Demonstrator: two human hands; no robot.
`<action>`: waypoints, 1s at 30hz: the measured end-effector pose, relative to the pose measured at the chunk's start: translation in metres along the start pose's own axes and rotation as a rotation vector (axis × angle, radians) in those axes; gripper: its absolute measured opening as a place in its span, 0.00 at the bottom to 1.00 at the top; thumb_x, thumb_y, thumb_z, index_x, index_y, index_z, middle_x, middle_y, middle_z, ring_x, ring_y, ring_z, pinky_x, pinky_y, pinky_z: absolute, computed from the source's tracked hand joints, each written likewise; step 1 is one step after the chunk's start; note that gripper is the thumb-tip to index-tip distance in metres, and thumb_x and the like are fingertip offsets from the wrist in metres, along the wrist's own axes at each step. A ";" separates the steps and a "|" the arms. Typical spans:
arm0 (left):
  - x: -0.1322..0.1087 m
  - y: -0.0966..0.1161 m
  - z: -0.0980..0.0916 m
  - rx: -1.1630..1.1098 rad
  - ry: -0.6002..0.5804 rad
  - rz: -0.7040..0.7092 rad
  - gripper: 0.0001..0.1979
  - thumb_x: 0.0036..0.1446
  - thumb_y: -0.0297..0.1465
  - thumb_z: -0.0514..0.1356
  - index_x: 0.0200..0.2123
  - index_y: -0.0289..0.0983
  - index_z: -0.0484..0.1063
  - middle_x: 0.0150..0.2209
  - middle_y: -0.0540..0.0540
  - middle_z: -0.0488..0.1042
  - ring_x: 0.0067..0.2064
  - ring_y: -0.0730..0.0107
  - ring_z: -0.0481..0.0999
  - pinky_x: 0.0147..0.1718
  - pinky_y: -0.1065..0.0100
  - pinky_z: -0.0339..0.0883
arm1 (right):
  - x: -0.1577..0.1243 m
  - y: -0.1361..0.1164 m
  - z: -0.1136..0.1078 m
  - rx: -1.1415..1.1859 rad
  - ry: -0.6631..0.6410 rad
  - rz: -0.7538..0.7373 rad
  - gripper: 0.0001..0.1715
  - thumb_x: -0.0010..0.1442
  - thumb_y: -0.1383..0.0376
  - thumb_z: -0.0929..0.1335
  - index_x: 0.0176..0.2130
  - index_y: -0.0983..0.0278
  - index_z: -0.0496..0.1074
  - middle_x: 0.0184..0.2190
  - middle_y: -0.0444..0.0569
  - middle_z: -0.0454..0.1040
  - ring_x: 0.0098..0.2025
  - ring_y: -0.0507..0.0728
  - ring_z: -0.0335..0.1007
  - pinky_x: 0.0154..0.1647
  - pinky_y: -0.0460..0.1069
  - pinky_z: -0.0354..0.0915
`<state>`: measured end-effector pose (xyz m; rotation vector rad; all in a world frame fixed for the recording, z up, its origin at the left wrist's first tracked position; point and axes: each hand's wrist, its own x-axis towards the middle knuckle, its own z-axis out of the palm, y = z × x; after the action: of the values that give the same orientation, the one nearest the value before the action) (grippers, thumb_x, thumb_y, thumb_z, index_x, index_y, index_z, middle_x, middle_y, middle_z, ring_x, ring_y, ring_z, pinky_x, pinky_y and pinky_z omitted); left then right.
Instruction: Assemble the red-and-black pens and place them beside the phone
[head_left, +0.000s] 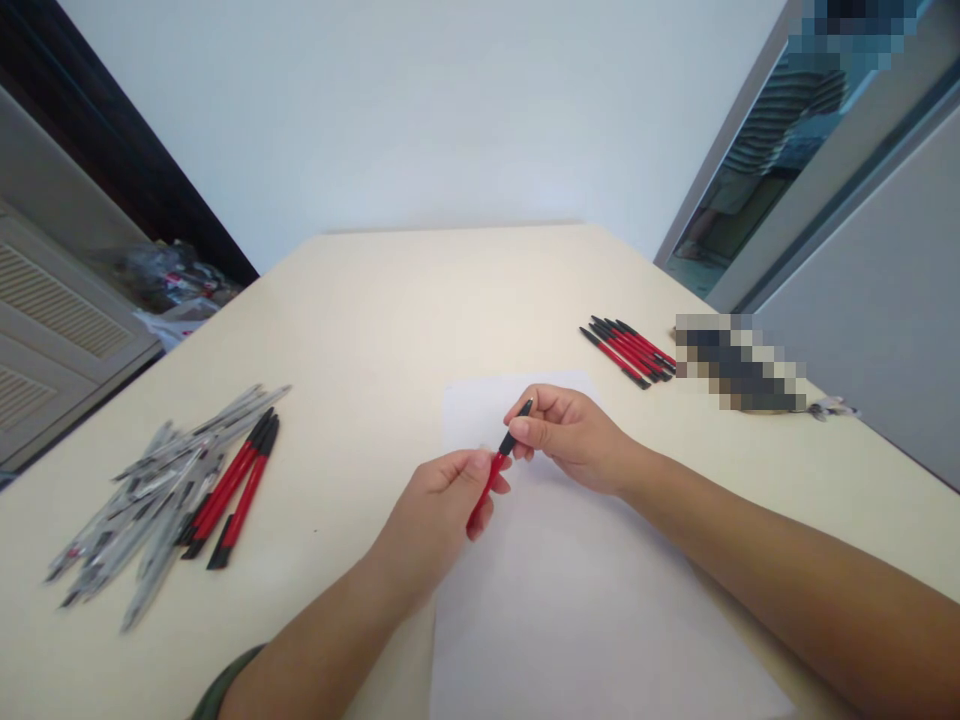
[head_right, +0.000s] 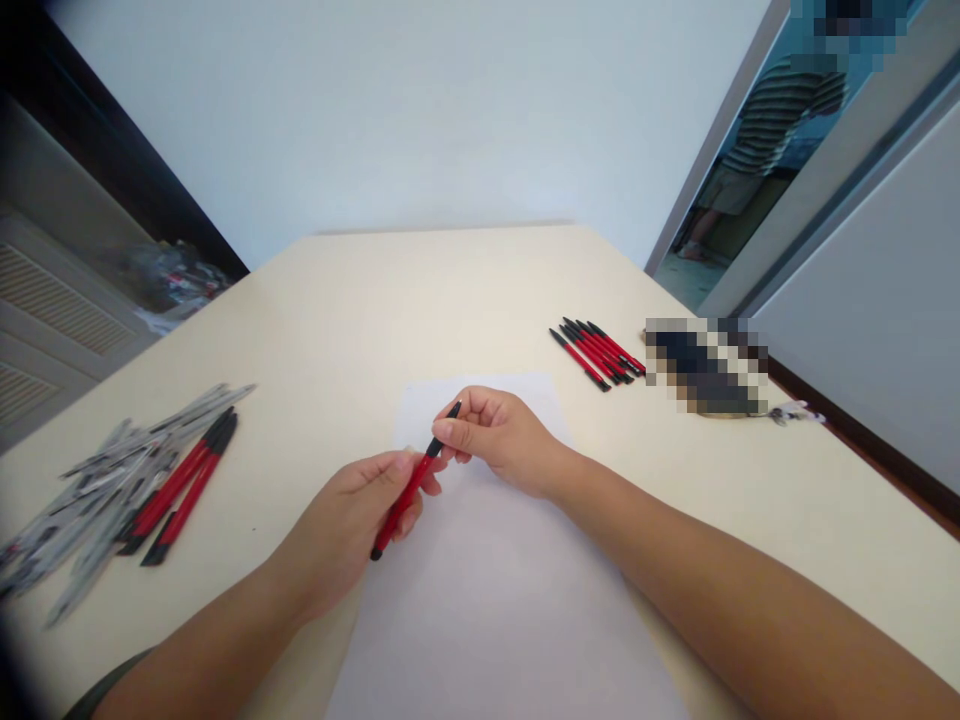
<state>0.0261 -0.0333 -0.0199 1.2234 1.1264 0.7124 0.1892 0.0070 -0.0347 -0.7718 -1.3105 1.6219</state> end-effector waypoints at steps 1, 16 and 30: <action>0.000 0.000 0.000 0.007 -0.001 -0.003 0.17 0.54 0.42 0.48 0.29 0.34 0.67 0.16 0.53 0.61 0.18 0.78 0.57 0.17 0.74 0.49 | 0.000 0.000 0.000 -0.002 0.002 0.001 0.10 0.48 0.62 0.69 0.28 0.66 0.65 0.19 0.42 0.68 0.21 0.47 0.62 0.25 0.44 0.57; 0.003 -0.002 -0.004 0.027 -0.039 -0.031 0.17 0.55 0.41 0.49 0.29 0.33 0.69 0.24 0.48 0.69 0.24 0.75 0.66 0.24 0.71 0.59 | -0.002 -0.001 0.004 -0.036 0.043 0.004 0.11 0.48 0.62 0.69 0.26 0.66 0.64 0.18 0.41 0.68 0.21 0.47 0.60 0.25 0.44 0.57; 0.000 0.002 -0.006 0.125 -0.018 -0.012 0.16 0.54 0.41 0.50 0.32 0.35 0.70 0.23 0.50 0.71 0.22 0.76 0.66 0.22 0.73 0.57 | -0.003 -0.002 0.007 -0.064 0.118 -0.001 0.14 0.50 0.60 0.67 0.23 0.66 0.59 0.16 0.40 0.64 0.19 0.46 0.56 0.23 0.44 0.52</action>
<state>0.0209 -0.0304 -0.0175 1.3242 1.1769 0.6281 0.1849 0.0015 -0.0308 -0.8921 -1.2830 1.5156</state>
